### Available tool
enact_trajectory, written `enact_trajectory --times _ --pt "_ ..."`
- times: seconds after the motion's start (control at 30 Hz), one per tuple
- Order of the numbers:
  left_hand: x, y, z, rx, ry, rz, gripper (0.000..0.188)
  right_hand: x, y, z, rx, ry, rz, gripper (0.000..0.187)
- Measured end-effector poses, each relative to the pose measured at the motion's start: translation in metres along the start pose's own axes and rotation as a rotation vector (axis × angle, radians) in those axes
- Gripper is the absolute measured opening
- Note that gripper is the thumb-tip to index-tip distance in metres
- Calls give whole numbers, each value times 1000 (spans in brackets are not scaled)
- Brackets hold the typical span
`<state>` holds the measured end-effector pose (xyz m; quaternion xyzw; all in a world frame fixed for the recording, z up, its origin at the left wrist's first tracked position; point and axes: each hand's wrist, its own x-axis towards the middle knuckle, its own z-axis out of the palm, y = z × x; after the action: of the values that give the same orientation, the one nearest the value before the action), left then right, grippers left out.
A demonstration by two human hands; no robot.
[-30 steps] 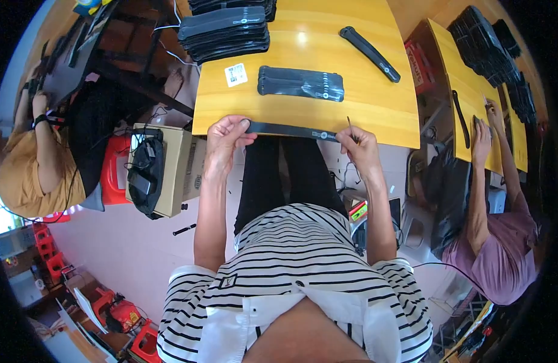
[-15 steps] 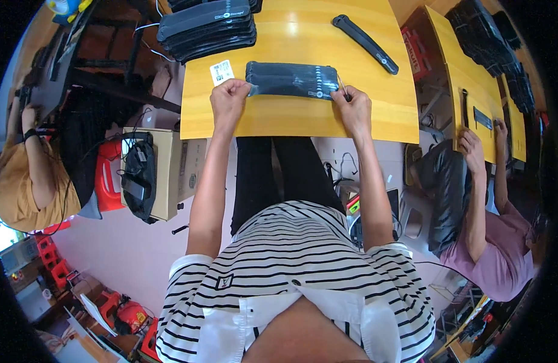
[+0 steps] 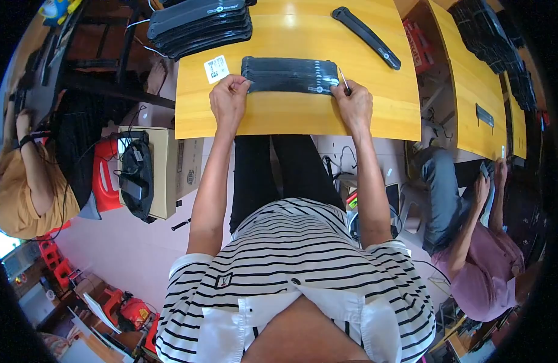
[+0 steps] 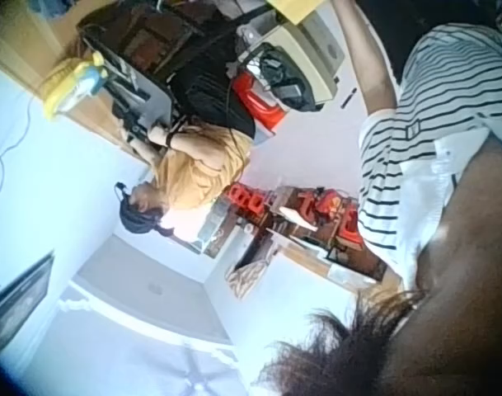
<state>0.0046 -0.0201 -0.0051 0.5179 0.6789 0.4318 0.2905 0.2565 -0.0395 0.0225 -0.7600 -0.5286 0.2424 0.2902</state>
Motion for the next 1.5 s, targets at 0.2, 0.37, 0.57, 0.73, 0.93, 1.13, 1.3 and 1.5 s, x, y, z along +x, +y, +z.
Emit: enact_trajectory --times 0.2,0.37,0.57,0.73,0.93,1.13,1.3,1.5 --pt "0 0 0 23 6 45 11 0 -2 1 -24 -3 5 23" --pt "-1 1 2 69 31 9 12 0 -4 0 -37 15 18 23" --pt "-2 7 0 113 34 3 11 1 -6 0 -67 4 34 23" --pt "-2 8 2 116 46 -9 11 2 -5 0 -66 -8 30 23" --pt "-3 8 3 140 67 19 9 1 -6 0 -96 -1 25 23" --pt "-6 13 2 126 53 40 9 3 -5 -1 -85 -29 18 24" --pt "-4 12 1 127 31 -6 9 4 -4 0 -64 -30 20 23" --pt "6 -3 2 -7 52 2 12 19 14 5 118 -78 47 22"
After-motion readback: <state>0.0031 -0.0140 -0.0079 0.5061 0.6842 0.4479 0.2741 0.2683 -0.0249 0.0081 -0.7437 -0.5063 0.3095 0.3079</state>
